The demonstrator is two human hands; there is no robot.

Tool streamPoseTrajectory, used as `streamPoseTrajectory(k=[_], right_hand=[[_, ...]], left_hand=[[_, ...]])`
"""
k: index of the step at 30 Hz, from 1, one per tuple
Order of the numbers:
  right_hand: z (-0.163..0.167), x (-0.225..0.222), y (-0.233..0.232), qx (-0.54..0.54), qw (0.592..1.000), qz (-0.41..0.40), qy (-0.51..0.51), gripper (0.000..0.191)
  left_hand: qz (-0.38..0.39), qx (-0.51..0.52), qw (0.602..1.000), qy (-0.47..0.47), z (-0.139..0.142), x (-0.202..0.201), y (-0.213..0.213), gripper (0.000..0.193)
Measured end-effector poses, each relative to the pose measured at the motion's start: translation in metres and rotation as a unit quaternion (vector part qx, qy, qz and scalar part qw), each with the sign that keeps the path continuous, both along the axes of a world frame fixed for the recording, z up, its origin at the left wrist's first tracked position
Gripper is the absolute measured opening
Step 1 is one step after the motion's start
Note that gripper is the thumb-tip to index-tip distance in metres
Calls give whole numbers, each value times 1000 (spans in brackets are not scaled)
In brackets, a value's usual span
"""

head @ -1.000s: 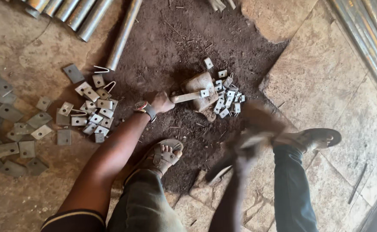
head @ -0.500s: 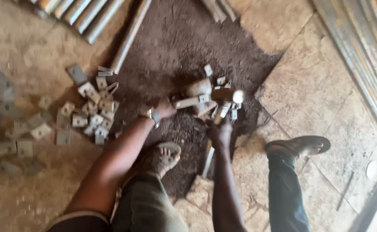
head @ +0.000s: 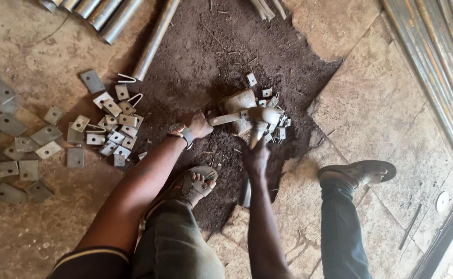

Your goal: The person holds small metal brackets against a metal block on the ground using a metal bar while another person strikes them with a large hammer, then moves the finished pieces into a separate pile.

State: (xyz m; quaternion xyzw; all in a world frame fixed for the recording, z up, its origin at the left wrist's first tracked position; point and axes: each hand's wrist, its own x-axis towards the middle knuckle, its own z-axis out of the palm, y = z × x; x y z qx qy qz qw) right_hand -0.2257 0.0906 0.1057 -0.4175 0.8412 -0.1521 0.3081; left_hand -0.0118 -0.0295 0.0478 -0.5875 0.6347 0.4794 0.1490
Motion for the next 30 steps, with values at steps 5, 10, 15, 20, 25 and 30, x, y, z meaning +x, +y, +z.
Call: streamPoseTrajectory(k=[5, 10, 15, 20, 25, 30], right_hand=[[-55, 13, 122, -207, 969, -138, -9, 78], [-75, 30, 180, -92, 968, -173, 157, 82], [-63, 39, 147, -190, 951, -228, 87, 65], [-21, 79, 95, -209, 973, -51, 86, 45], [-26, 178, 3, -142, 981, 46, -126, 39], [-49, 261, -108, -161, 949, 202, -179, 42]], left_hand=[[-46, -69, 997, -1, 9, -1, 2, 34], [-58, -260, 954, 136, -19, -49, 25, 34], [-163, -397, 902, 42, -23, -110, 32, 27], [8, -478, 860, 177, 35, -44, 28, 27], [141, -441, 865, 195, 121, 55, 11, 33], [241, -500, 808, 198, 138, 128, -18, 32]])
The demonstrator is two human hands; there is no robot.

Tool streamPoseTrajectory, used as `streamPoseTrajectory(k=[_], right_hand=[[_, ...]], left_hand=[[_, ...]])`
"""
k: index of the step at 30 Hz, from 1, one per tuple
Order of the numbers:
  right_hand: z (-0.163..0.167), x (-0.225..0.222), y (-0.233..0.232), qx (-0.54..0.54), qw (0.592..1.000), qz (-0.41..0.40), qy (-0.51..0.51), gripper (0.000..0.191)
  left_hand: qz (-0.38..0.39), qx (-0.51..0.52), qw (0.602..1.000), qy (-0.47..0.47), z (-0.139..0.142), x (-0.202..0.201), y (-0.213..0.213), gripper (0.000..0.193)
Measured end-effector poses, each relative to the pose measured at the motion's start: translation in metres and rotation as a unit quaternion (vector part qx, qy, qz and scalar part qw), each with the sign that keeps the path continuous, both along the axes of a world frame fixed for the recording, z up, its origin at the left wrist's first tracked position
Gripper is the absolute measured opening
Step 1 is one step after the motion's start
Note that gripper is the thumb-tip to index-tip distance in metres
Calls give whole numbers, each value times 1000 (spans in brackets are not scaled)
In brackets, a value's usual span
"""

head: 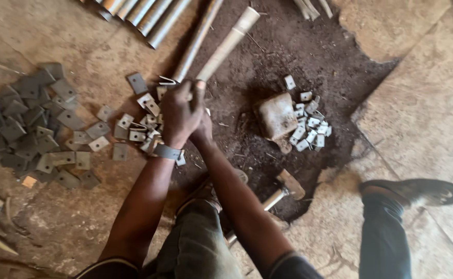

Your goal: The person holds small metal brackets against a metal block on the ground using a metal bar while another person strikes them with a large hammer, then moves the finished pieces into a separate pile.

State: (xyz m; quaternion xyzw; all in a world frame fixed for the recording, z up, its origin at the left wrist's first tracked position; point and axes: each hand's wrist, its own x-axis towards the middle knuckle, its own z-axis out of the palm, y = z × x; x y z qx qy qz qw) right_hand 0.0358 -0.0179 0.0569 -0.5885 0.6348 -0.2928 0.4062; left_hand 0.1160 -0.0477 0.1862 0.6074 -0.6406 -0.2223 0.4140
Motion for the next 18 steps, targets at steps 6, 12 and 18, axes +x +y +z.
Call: streamPoseTrajectory(k=[6, 12, 18], right_hand=[[9, -6, -50, -82, 978, 143, 128, 39], [19, -186, 9, -34, 984, -146, -93, 22], [-4, -309, 29, -129, 970, -45, 200, 26]], left_hand=[[62, -24, 990, -125, -11, 41, -17, 46], [-41, 156, 983, -88, -37, 20, 9, 42], [-230, 271, 924, -144, -85, -50, 40, 42]])
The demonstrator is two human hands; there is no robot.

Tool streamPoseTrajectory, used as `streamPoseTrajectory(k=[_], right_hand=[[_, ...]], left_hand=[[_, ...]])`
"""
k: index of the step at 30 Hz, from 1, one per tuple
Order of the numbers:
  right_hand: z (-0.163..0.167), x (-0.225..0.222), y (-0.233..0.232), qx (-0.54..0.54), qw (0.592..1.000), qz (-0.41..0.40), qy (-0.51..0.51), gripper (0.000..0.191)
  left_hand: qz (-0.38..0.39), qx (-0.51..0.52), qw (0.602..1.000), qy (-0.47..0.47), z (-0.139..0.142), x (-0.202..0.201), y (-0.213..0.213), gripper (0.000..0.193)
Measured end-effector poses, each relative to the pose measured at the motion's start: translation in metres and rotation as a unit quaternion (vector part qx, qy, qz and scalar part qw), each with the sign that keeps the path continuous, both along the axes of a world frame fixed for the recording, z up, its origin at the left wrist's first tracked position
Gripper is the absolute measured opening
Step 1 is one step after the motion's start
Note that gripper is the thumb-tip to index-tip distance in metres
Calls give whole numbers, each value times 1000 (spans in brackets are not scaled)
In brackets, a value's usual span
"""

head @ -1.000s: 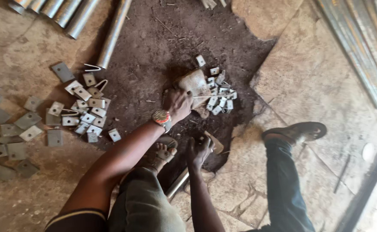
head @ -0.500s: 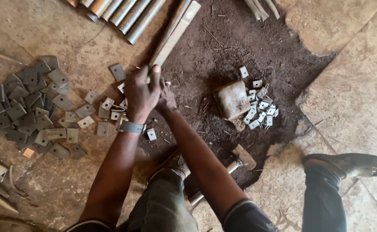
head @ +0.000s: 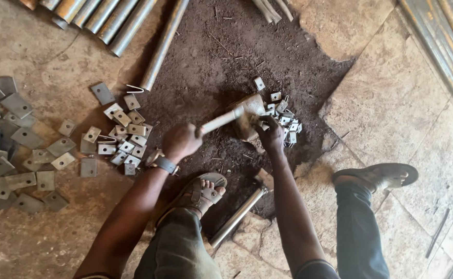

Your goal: The person holds small metal brackets against a metal block on the ground using a metal bar while another person strikes them with a large hammer, then moves the finished pieces into a separate pile.

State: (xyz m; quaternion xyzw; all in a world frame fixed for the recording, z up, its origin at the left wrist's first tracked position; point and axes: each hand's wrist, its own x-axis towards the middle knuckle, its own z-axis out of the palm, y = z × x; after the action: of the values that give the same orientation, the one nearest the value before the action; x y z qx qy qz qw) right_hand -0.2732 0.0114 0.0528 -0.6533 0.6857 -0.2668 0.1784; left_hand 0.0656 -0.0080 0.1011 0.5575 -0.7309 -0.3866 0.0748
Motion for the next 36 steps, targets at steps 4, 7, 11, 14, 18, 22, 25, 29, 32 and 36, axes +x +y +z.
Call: streamPoseTrajectory(k=[4, 7, 11, 14, 18, 22, 25, 29, 32, 36], right_hand=[[-4, -5, 0, 41, 999, 4, -21, 27], [1, 2, -5, -4, 996, 77, -44, 32], [10, 5, -22, -9, 995, 103, 15, 22], [16, 2, -21, 1, 997, 67, -39, 34], [8, 10, 61, 46, 955, -288, -50, 44], [-24, 37, 212, -53, 950, -243, 190, 42], [-56, 44, 278, 390, 847, -338, 127, 79], [-51, 32, 271, 257, 720, -444, -468, 60], [-10, 35, 235, 207, 722, -411, -516, 46], [64, 39, 200, 67, 899, -268, -340, 33]], left_hand=[[-51, 57, 996, -39, -42, -30, 1, 50], [-71, 105, 992, -4, -79, -49, -10, 49], [-68, 2, 994, 91, -101, -69, -31, 45], [-60, 105, 991, 61, -97, -72, -42, 53], [-70, 172, 979, -83, -63, -68, -50, 61], [-63, 171, 974, -131, -66, -69, -56, 47], [-49, 203, 976, -66, -98, -76, -55, 39], [-16, 211, 977, -37, -128, -84, -50, 36], [-55, 197, 972, -114, -120, -81, -46, 40], [-76, 167, 971, -152, -93, -75, -46, 44]])
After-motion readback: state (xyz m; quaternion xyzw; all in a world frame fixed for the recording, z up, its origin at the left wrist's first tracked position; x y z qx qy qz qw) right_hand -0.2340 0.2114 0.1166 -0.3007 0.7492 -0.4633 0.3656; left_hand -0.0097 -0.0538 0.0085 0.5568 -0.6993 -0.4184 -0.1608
